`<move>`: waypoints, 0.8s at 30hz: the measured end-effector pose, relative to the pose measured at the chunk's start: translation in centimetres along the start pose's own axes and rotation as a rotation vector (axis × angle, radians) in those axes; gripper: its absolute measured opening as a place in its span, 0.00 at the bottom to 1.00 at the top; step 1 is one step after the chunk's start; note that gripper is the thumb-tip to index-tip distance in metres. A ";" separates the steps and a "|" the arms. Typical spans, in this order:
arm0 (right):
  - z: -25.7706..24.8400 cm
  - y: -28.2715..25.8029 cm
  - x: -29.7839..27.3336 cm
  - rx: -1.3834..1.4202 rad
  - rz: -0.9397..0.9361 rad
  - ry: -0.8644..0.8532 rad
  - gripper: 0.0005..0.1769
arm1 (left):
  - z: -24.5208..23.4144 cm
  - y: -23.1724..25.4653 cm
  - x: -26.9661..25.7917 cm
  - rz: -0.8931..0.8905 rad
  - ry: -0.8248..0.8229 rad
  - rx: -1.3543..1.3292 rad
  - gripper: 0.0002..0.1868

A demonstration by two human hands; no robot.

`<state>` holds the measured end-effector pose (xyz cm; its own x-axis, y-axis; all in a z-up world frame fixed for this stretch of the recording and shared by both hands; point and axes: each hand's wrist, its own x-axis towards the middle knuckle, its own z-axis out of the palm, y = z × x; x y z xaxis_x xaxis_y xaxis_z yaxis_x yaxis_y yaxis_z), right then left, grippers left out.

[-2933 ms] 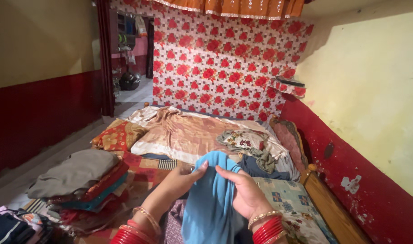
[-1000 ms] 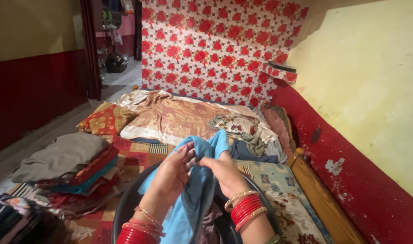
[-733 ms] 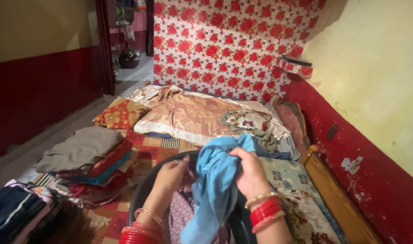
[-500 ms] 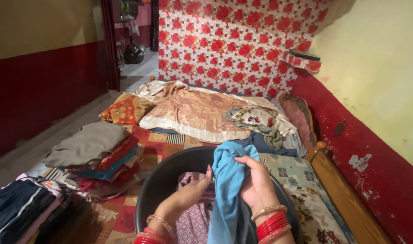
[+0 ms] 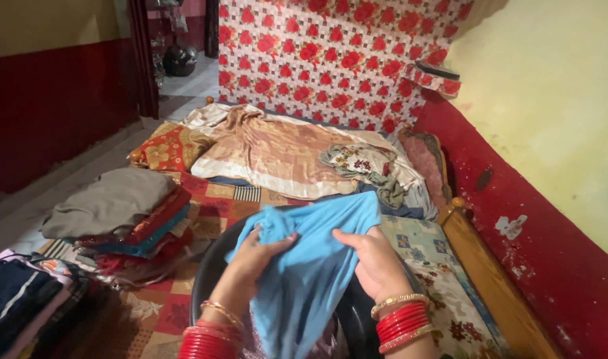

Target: The person folds a brown garment and a light blue garment by hand on a bed, smoothing and aligning edges before placing them into a neat stack. The person handles the garments one at a time, folding them into compact rectangles and stacking them on the bed.

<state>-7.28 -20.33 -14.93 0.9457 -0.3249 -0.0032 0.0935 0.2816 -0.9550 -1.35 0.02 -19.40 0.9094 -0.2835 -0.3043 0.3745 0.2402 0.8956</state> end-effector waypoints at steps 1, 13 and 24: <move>0.1 -0.1 0.2 -0.041 -0.030 0.041 0.17 | -0.7 -0.1 0.4 -0.014 0.036 -0.002 0.51; -9.9 3.3 8.3 -0.322 -0.054 0.480 0.22 | -13.2 0.3 7.1 0.291 0.145 -0.166 0.21; -12.5 -4.9 11.0 -0.406 0.132 0.455 0.34 | -15.8 9.0 11.0 0.298 -0.027 0.508 0.18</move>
